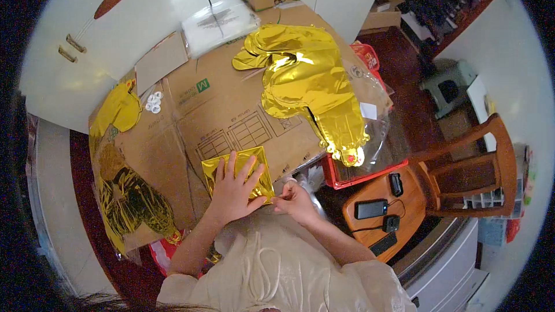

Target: Folding foil balloons and placing them into yellow envelopes.

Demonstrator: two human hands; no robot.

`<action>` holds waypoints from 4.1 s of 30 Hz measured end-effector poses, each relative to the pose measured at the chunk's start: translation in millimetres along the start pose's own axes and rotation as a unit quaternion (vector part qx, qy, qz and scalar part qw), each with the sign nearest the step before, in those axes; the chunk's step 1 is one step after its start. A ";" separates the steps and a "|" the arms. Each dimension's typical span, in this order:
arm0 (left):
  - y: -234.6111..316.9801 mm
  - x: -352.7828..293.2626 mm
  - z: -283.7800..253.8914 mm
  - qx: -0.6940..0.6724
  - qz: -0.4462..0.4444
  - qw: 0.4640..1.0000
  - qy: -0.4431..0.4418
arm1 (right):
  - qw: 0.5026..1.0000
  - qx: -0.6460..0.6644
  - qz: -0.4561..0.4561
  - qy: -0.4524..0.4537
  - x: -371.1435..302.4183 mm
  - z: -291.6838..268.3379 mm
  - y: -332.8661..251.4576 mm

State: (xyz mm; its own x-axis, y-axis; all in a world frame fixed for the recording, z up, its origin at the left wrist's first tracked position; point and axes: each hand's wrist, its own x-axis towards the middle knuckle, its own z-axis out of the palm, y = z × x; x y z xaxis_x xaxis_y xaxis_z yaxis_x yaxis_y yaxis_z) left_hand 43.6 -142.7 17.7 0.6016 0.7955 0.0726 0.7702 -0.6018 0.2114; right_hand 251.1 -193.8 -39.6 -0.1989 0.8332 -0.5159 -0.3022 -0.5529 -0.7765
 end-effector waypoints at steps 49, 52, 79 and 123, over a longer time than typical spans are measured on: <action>-63.3 15.4 4.5 0.017 -0.107 0.988 0.107 | 0.499 -0.734 -0.445 -0.116 116.2 47.9 -110.9; -69.8 4.7 2.9 0.001 -0.118 0.989 0.091 | 0.501 -0.735 -0.442 -0.114 114.7 49.6 -110.8; -92.1 -22.6 -43.7 0.138 -0.133 0.979 -0.071 | 0.421 -0.797 -0.400 -0.168 107.3 46.4 -129.9; -61.6 15.4 -11.4 0.049 -0.045 0.998 -0.005 | 0.541 -0.662 -0.500 -0.139 114.1 1.7 -147.0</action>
State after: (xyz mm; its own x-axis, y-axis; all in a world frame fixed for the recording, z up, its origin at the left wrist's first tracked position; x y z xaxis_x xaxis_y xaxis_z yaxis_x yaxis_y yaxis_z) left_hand 3.0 -92.5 16.9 0.5317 0.8456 0.0471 0.8374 -0.5333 0.1201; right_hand 271.3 -17.5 16.3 -0.7417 0.5827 0.3323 0.5073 0.8114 -0.2904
